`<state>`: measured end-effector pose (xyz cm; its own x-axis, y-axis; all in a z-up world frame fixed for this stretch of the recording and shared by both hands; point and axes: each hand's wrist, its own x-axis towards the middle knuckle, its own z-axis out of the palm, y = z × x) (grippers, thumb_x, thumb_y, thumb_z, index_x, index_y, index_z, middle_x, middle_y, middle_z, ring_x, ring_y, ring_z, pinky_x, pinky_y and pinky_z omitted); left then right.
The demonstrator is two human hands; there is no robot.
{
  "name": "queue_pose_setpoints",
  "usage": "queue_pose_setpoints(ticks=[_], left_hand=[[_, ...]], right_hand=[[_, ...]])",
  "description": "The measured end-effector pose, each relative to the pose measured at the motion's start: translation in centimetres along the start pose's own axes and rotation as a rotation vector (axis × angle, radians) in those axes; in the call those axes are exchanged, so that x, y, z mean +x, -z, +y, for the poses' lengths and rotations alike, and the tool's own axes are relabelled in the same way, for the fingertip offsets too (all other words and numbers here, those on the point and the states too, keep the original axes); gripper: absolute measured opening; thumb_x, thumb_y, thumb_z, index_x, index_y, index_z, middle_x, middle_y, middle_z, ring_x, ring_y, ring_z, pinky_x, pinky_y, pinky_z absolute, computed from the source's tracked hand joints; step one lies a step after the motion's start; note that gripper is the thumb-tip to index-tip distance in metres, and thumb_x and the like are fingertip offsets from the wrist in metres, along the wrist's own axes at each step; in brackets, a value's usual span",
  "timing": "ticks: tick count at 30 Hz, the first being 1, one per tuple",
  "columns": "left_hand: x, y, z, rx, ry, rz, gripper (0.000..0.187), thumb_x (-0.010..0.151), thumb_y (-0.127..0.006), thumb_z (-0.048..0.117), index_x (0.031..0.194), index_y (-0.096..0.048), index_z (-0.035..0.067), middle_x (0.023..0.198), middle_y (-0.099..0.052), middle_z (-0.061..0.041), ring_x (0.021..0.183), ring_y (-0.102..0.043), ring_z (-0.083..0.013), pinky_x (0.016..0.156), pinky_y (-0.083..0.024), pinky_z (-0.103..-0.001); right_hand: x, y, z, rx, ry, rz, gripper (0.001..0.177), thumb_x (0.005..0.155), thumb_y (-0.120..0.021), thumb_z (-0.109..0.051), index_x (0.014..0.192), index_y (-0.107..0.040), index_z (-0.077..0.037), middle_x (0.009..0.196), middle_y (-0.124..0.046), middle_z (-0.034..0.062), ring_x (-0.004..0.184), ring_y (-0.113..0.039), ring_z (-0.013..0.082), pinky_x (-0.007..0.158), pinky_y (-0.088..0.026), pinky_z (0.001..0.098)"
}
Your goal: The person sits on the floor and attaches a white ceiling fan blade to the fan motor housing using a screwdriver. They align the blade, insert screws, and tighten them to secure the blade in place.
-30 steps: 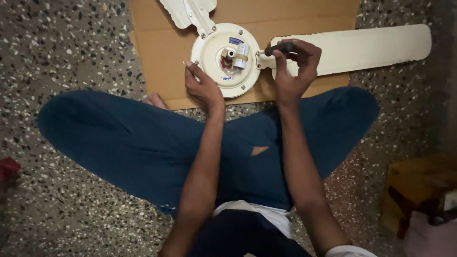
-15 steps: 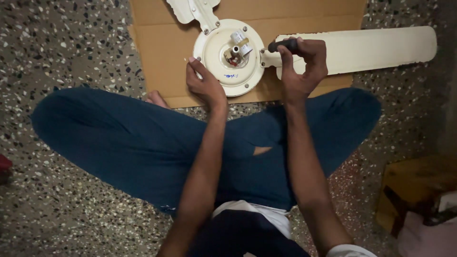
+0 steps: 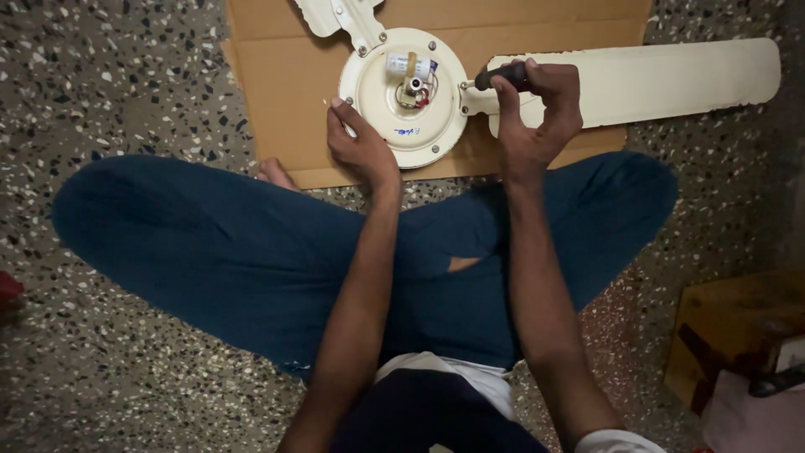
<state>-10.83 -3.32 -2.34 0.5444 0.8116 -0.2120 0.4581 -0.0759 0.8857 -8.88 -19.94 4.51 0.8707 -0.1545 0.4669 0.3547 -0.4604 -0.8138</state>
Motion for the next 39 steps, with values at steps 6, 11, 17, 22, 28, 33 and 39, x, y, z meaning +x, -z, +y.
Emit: queue_pose_setpoints(ticks=[6, 11, 17, 22, 28, 33, 39], left_hand=[[-0.1, 0.2, 0.2, -0.015, -0.035, -0.011, 0.046, 0.109, -0.044, 0.033, 0.104, -0.067, -0.006, 0.092, -0.073, -0.024, 0.084, -0.069, -0.0393, 0.080, -0.053, -0.046], [-0.1, 0.2, 0.4, -0.020, -0.034, -0.005, 0.046, 0.109, -0.044, 0.033, 0.104, -0.067, -0.006, 0.092, -0.073, -0.024, 0.083, -0.069, -0.0403, 0.080, -0.053, -0.046], [0.0, 0.1, 0.1, -0.014, -0.035, 0.004, 0.047, 0.109, -0.044, 0.034, 0.106, -0.068, -0.007, 0.098, -0.075, -0.024, 0.090, -0.071, -0.0389, 0.083, -0.053, -0.045], [-0.1, 0.1, 0.0, -0.029, -0.033, -0.004, 0.047, 0.109, -0.044, 0.033, 0.107, -0.068, -0.007, 0.099, -0.074, -0.024, 0.090, -0.071, -0.0391, 0.083, -0.054, -0.045], [-0.2, 0.2, 0.3, -0.032, -0.014, -0.010, 0.045, 0.109, -0.045, 0.032, 0.107, -0.067, -0.008, 0.094, -0.073, -0.025, 0.084, -0.070, -0.0393, 0.080, -0.053, -0.045], [-0.1, 0.3, 0.6, -0.032, -0.023, -0.006, 0.045, 0.109, -0.045, 0.031, 0.107, -0.067, -0.008, 0.094, -0.073, -0.025, 0.083, -0.070, -0.0390, 0.079, -0.053, -0.045], [-0.1, 0.4, 0.6, -0.035, -0.031, -0.015, 0.045, 0.109, -0.044, 0.031, 0.108, -0.067, -0.008, 0.097, -0.074, -0.024, 0.087, -0.071, -0.0386, 0.081, -0.054, -0.044]], right_hand=[[0.3, 0.0, -0.2, 0.004, 0.006, 0.000, 0.038, 0.094, -0.086, 0.014, 0.119, -0.062, 0.000, 0.111, -0.062, 0.0109, 0.100, -0.069, 0.0192, 0.085, -0.064, 0.0326], [0.3, -0.1, -0.4, 0.021, -0.012, -0.003, 0.037, 0.095, -0.086, 0.014, 0.119, -0.062, 0.000, 0.112, -0.062, 0.0107, 0.102, -0.070, 0.0194, 0.081, -0.064, 0.0299], [0.3, -0.1, -0.6, 0.019, -0.016, 0.004, 0.035, 0.095, -0.085, 0.012, 0.119, -0.062, 0.000, 0.111, -0.061, 0.0101, 0.101, -0.071, 0.0192, 0.084, -0.063, 0.0312], [0.4, -0.2, -0.7, 0.036, -0.011, -0.006, 0.035, 0.097, -0.083, 0.013, 0.121, -0.062, 0.000, 0.112, -0.062, 0.0099, 0.102, -0.070, 0.0194, 0.081, -0.063, 0.0291], [0.4, -0.2, -0.8, 0.037, -0.016, -0.026, 0.033, 0.098, -0.080, 0.014, 0.123, -0.063, 0.000, 0.114, -0.063, 0.0103, 0.105, -0.072, 0.0199, 0.082, -0.063, 0.0296], [0.6, 0.0, -1.0, 0.044, -0.046, -0.049, 0.031, 0.100, -0.078, 0.013, 0.122, -0.062, 0.000, 0.115, -0.065, 0.0099, 0.107, -0.072, 0.0220, 0.085, -0.062, 0.0298], [0.5, 0.1, -0.9, 0.033, -0.049, -0.083, 0.032, 0.102, -0.075, 0.014, 0.126, -0.059, -0.001, 0.120, -0.064, 0.0112, 0.111, -0.072, 0.0235, 0.091, -0.060, 0.0311]])
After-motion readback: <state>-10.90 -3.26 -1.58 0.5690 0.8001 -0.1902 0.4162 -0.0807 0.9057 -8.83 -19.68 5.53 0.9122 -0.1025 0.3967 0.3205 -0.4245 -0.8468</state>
